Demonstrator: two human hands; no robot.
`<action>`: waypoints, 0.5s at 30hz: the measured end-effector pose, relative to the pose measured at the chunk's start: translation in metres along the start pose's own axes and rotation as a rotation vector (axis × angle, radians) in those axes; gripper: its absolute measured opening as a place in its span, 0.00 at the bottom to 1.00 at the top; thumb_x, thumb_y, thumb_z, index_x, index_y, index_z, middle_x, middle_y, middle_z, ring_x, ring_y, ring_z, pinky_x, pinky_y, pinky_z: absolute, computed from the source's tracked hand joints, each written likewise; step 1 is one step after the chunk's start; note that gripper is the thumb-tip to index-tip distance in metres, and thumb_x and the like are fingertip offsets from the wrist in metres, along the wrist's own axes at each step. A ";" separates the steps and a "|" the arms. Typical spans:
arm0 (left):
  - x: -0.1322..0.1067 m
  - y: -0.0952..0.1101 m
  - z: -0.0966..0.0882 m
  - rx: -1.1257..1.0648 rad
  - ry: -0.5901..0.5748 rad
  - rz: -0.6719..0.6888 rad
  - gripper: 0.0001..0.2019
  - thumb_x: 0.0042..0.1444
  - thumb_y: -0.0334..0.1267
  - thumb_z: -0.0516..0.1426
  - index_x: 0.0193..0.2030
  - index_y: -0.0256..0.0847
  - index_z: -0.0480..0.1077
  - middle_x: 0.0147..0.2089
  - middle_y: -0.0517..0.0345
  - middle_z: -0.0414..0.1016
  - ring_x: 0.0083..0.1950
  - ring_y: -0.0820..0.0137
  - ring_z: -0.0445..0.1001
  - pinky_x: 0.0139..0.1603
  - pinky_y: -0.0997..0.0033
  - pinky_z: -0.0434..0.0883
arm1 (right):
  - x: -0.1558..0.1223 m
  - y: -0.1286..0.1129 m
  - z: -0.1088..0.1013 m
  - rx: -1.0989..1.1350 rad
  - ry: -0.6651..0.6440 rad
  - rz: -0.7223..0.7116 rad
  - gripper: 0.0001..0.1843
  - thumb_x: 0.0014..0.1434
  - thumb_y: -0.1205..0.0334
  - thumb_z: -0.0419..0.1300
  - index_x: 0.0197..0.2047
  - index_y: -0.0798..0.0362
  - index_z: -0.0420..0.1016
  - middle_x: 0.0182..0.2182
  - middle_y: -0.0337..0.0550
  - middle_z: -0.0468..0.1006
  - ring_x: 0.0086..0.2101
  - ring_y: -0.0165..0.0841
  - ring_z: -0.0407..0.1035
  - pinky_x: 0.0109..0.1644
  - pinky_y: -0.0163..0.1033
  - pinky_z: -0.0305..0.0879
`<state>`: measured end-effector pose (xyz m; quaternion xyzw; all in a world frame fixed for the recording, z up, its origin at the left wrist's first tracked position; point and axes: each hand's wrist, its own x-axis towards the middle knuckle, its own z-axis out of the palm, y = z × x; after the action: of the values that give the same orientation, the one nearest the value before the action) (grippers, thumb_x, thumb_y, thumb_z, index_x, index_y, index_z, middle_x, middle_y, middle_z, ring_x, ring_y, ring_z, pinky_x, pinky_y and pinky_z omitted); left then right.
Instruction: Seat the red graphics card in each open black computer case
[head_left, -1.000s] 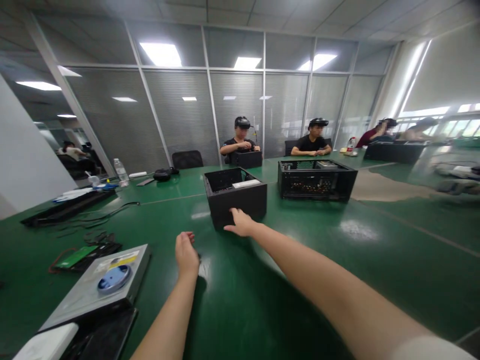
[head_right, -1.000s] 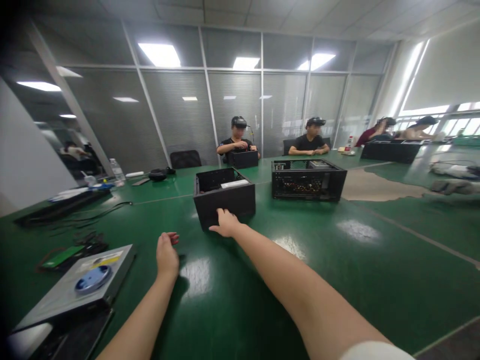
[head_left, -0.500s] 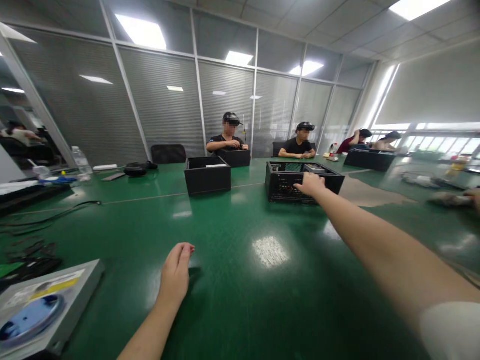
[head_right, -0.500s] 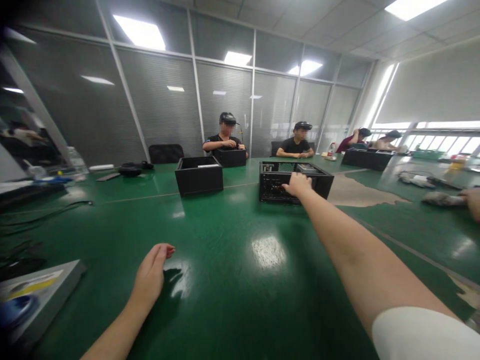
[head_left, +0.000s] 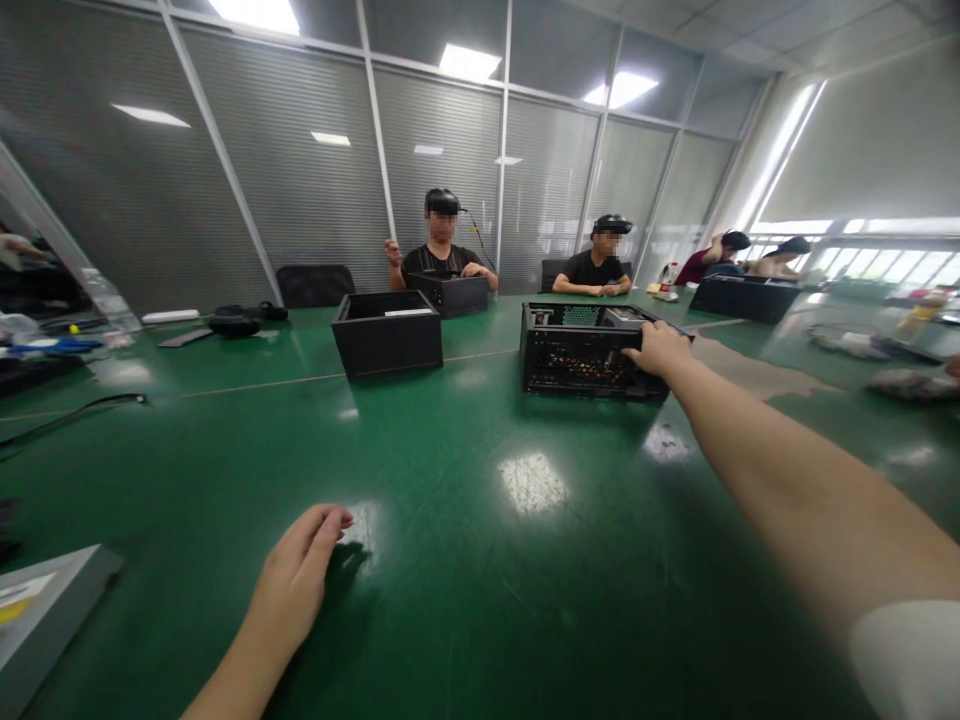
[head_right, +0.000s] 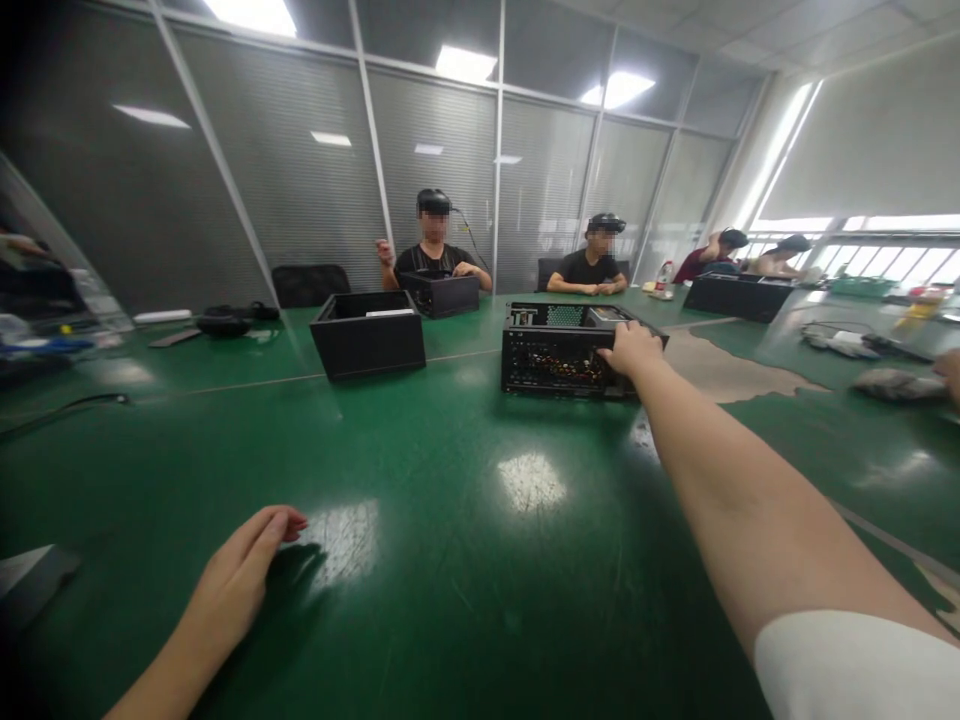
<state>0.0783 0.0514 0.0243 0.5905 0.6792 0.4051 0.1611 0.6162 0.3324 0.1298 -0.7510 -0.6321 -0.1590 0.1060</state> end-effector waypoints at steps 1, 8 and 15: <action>0.001 -0.001 0.000 0.011 0.003 -0.002 0.24 0.59 0.60 0.46 0.38 0.45 0.72 0.39 0.54 0.78 0.42 0.59 0.76 0.42 0.62 0.72 | 0.001 -0.001 0.002 -0.011 0.017 0.011 0.34 0.62 0.50 0.57 0.62 0.68 0.62 0.55 0.71 0.63 0.52 0.46 0.60 0.48 0.46 0.54; 0.002 0.002 -0.001 0.009 0.016 0.003 0.23 0.58 0.61 0.46 0.37 0.44 0.71 0.39 0.55 0.77 0.42 0.59 0.76 0.43 0.63 0.71 | -0.025 -0.020 -0.029 -0.166 -0.013 -0.085 0.28 0.58 0.55 0.63 0.55 0.65 0.70 0.51 0.66 0.71 0.51 0.52 0.66 0.52 0.51 0.58; 0.001 -0.002 -0.002 -0.108 0.049 0.012 0.21 0.59 0.58 0.48 0.39 0.43 0.71 0.40 0.55 0.77 0.44 0.61 0.76 0.47 0.63 0.71 | -0.152 -0.074 -0.152 -0.128 -0.267 -0.639 0.33 0.54 0.35 0.60 0.39 0.60 0.81 0.37 0.61 0.79 0.39 0.48 0.74 0.42 0.46 0.66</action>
<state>0.0751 0.0519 0.0240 0.5749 0.6565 0.4564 0.1738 0.5050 0.1516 0.2108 -0.5345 -0.8322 -0.1239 -0.0798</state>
